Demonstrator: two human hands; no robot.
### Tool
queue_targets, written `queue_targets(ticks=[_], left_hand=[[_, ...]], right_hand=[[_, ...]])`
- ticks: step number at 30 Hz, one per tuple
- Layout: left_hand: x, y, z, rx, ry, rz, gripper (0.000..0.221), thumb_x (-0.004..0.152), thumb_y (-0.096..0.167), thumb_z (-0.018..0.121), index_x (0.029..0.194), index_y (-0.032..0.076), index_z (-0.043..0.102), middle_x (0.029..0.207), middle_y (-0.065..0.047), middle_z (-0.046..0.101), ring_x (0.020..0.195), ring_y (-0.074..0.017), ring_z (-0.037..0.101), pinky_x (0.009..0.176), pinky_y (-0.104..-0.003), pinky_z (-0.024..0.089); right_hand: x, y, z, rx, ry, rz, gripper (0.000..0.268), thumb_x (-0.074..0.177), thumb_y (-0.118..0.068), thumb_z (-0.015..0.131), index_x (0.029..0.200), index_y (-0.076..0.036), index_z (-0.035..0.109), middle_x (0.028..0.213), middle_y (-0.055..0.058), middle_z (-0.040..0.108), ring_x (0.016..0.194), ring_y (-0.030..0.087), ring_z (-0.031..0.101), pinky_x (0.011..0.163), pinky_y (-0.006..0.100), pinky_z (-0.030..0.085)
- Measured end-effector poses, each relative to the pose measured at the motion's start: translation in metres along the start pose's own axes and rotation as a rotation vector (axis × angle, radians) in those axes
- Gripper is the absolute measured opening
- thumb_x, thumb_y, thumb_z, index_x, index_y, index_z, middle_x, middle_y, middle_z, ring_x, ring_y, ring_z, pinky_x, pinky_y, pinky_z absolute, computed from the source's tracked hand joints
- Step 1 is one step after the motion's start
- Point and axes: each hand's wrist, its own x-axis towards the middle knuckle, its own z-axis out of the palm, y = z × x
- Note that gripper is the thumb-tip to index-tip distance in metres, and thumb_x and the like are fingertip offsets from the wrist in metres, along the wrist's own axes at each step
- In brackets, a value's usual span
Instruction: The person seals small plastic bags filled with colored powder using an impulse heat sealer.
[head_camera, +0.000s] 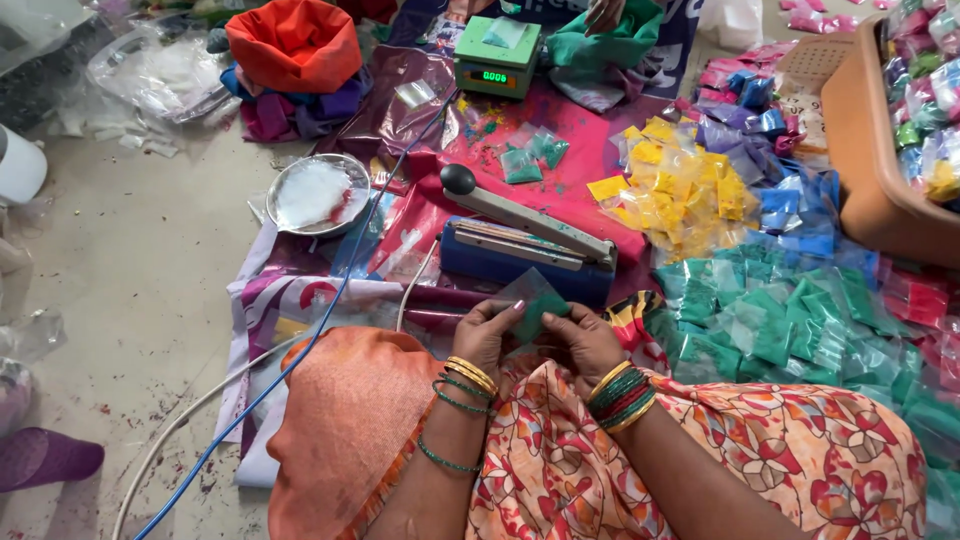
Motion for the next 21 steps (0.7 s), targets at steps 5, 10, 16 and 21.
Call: queue_targets(ticks=[5,10,16,21], left_hand=[[0.022,-0.016,-0.017,0.165,-0.011,-0.024,0.017,0.087,0.018,0.083,0.094,0.007,0.073,0.076,-0.002,0.07,0.058,-0.0085,0.06,0.049,-0.022,0.043],[0.019,-0.008,-0.011,0.164,-0.099,-0.158,0.015,0.087,0.017,0.082,0.09,0.007,0.071,0.07,0.0,0.066,0.053,-0.0078,0.056,0.046,-0.023,0.045],[0.026,-0.015,-0.012,0.184,-0.143,-0.204,0.012,0.088,0.013,0.079,0.089,0.008,0.069,0.073,-0.001,0.069,0.053,-0.0084,0.059,0.044,-0.02,0.042],[0.002,0.007,0.012,0.078,-0.173,-0.22,0.01,0.089,0.011,0.076,0.09,0.006,0.068,0.074,-0.004,0.069,0.058,-0.0112,0.064,0.05,-0.026,0.055]], right_hand=[[0.01,-0.014,-0.024,-0.223,-0.009,0.051,0.015,0.095,-0.017,0.073,0.104,-0.005,0.069,0.084,0.005,0.07,0.065,0.015,0.063,0.057,0.03,0.051],[-0.001,-0.044,-0.009,0.015,-0.041,0.128,0.017,0.089,-0.016,0.066,0.102,-0.006,0.07,0.09,0.005,0.077,0.076,0.015,0.074,0.071,0.03,0.063],[0.023,-0.032,-0.04,-0.022,0.021,0.029,0.013,0.093,-0.015,0.072,0.098,-0.004,0.069,0.083,0.005,0.073,0.072,0.015,0.069,0.067,0.032,0.06],[0.02,-0.041,-0.034,-0.001,0.003,0.063,0.013,0.091,-0.019,0.074,0.092,-0.007,0.068,0.08,0.001,0.071,0.066,0.011,0.067,0.059,0.026,0.056]])
